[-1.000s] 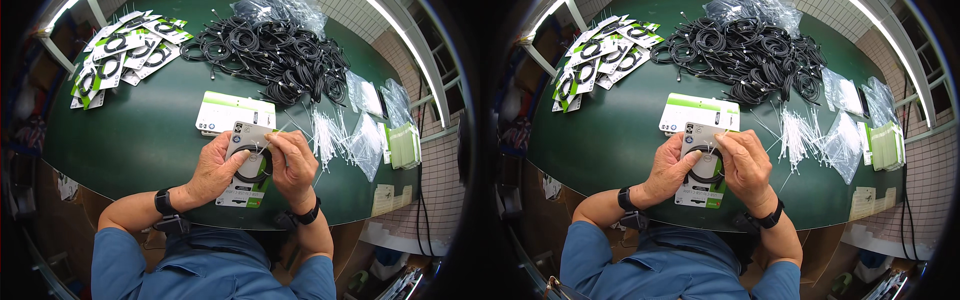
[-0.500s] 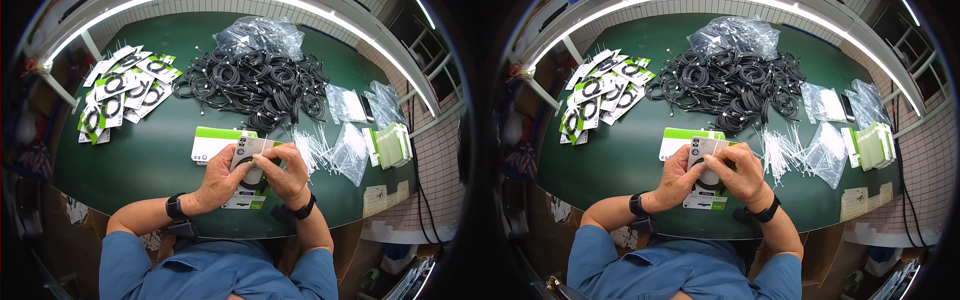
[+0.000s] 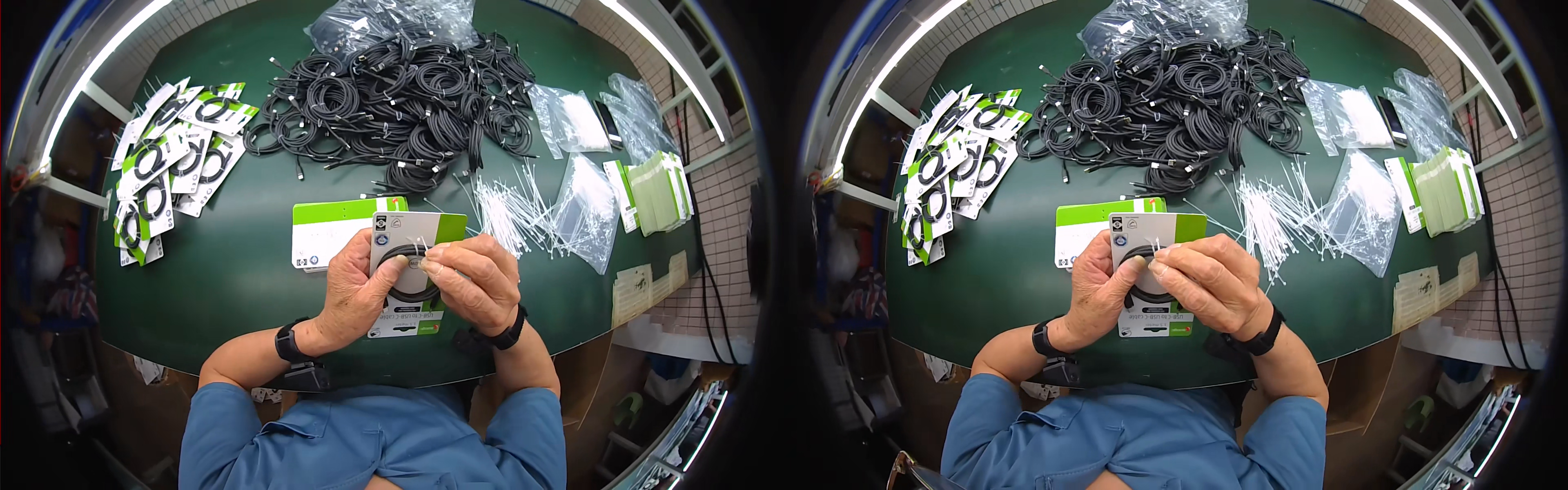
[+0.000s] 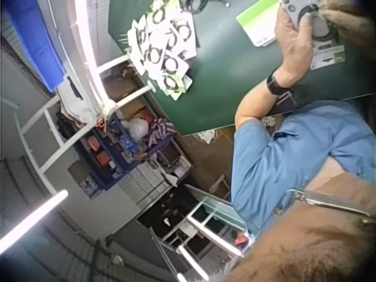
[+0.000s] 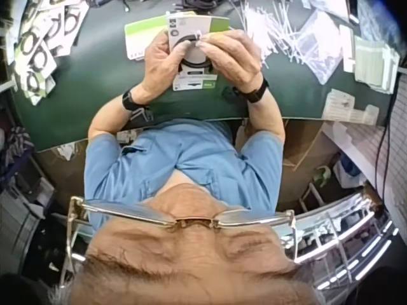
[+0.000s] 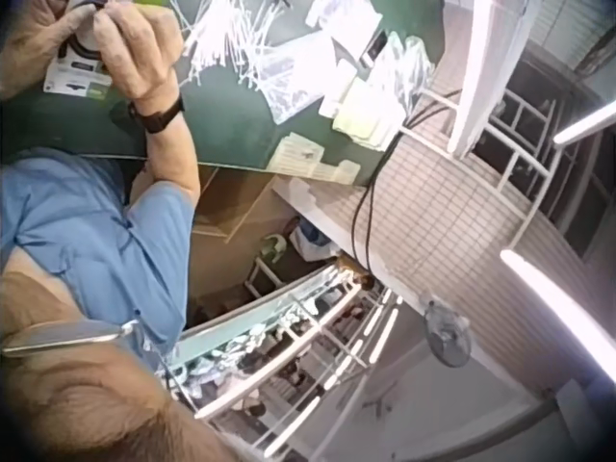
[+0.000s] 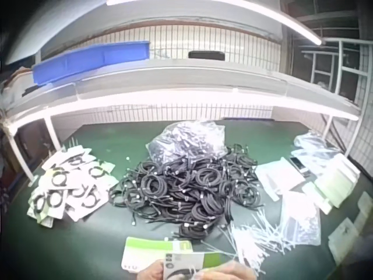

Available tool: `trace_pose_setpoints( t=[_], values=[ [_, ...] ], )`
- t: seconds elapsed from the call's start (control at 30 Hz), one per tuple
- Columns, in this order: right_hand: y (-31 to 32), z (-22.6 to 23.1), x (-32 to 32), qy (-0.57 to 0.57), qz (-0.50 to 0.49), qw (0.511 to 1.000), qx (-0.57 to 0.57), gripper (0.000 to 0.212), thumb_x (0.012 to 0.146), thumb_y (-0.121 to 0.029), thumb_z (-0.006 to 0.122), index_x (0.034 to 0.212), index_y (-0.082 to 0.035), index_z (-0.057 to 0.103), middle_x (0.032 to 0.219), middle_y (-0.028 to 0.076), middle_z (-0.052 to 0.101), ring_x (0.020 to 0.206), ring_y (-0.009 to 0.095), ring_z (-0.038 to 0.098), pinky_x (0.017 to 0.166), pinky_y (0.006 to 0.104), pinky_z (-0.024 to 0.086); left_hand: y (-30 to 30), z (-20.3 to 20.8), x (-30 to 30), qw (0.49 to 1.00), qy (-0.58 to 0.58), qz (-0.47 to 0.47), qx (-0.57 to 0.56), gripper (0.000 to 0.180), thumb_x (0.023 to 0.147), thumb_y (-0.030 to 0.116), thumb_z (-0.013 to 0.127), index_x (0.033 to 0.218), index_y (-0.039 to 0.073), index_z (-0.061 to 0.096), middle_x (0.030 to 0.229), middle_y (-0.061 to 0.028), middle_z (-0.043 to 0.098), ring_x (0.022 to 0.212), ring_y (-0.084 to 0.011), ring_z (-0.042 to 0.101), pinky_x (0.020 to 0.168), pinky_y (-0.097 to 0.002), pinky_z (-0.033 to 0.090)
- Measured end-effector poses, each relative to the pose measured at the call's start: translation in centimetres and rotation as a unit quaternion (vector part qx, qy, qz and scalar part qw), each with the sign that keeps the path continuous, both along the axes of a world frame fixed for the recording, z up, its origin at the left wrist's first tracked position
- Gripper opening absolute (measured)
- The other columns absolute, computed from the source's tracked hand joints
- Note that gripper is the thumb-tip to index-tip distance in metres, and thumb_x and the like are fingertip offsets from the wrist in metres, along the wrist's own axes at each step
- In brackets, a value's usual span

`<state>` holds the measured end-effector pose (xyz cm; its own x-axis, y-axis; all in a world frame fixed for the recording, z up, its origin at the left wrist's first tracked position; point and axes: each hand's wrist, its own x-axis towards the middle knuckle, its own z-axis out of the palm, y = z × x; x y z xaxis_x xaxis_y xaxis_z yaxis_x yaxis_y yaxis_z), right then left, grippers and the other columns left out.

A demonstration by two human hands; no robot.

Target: Packaging coiled cables into retail display cards and preparing them for shipping.

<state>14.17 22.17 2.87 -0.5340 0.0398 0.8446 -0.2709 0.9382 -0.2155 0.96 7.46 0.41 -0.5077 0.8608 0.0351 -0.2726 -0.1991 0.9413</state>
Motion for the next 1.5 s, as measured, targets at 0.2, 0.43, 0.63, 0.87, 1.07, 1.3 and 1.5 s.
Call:
trace_pose_setpoints(
  t=[0.2,0.43,0.63,0.87,1.07,1.3,1.5],
  values=[
    [-0.9,-0.2,-0.3,-0.002,0.011,1.000,-0.003,0.027,0.079,0.004,0.080,0.104,-0.005,0.074,0.103,0.010,0.074,0.082,0.025,0.071,0.063,0.0317,0.057,-0.7,0.0,-0.2,1.000,-0.009,0.005,0.000,0.027,0.103,0.004,0.061,0.129,-0.002,0.059,0.115,-0.0064,0.071,0.102,-0.0102,0.065,0.092,-0.0277,0.055],
    [-0.9,-0.8,-0.8,0.020,-0.001,1.000,-0.017,0.033,0.075,0.006,0.079,0.106,-0.003,0.073,0.103,0.011,0.074,0.082,0.025,0.072,0.064,0.0328,0.058,-0.7,-0.6,-0.3,0.999,0.011,0.025,0.016,0.028,0.102,0.004,0.062,0.129,-0.002,0.059,0.115,-0.0066,0.071,0.102,-0.0105,0.066,0.092,-0.0278,0.055],
    [-0.8,-0.8,-1.0,0.015,0.000,1.000,-0.025,0.032,0.078,0.006,0.080,0.107,-0.004,0.072,0.104,0.012,0.074,0.079,0.025,0.071,0.063,0.0321,0.058,-0.6,-0.5,-0.5,0.999,0.040,0.035,0.008,0.029,0.101,0.004,0.063,0.129,-0.002,0.059,0.115,-0.0072,0.071,0.103,-0.0111,0.066,0.093,-0.0282,0.055],
    [-0.8,-0.9,-1.1,0.016,-0.011,0.999,-0.030,0.033,0.078,0.006,0.081,0.108,-0.005,0.071,0.104,0.012,0.075,0.078,0.024,0.070,0.062,0.0313,0.056,-0.7,-0.4,-0.5,0.999,0.025,0.035,0.007,0.029,0.101,0.004,0.064,0.129,-0.002,0.060,0.113,-0.0074,0.072,0.103,-0.0116,0.066,0.092,-0.0285,0.055],
    [-0.9,-1.1,-1.3,0.019,-0.016,0.999,-0.031,0.024,0.086,0.000,0.079,0.108,-0.006,0.071,0.099,0.012,0.075,0.076,0.024,0.069,0.061,0.0310,0.055,-0.6,-0.5,-0.5,0.999,0.020,0.036,0.013,0.028,0.101,0.005,0.065,0.127,-0.002,0.061,0.112,-0.0070,0.072,0.100,-0.0113,0.067,0.090,-0.0280,0.056],
    [-0.8,-1.2,-1.4,0.017,-0.018,0.999,-0.033,0.020,0.090,-0.004,0.078,0.108,-0.006,0.072,0.096,0.011,0.075,0.075,0.024,0.068,0.060,0.0310,0.054,-0.6,-0.7,-0.6,0.998,0.039,0.041,0.010,0.026,0.101,0.006,0.065,0.125,-0.002,0.062,0.110,-0.0067,0.072,0.100,-0.0107,0.066,0.089,-0.0276,0.056],
    [-0.6,-1.2,-1.5,0.003,-0.022,0.999,-0.029,0.032,0.078,0.005,0.080,0.106,-0.006,0.072,0.102,0.011,0.074,0.076,0.024,0.069,0.060,0.0319,0.055,-0.5,-0.6,-0.7,0.998,0.046,0.036,0.001,0.027,0.101,0.006,0.066,0.126,-0.002,0.061,0.110,-0.0067,0.072,0.100,-0.0109,0.066,0.089,-0.0279,0.056]
  ],
)
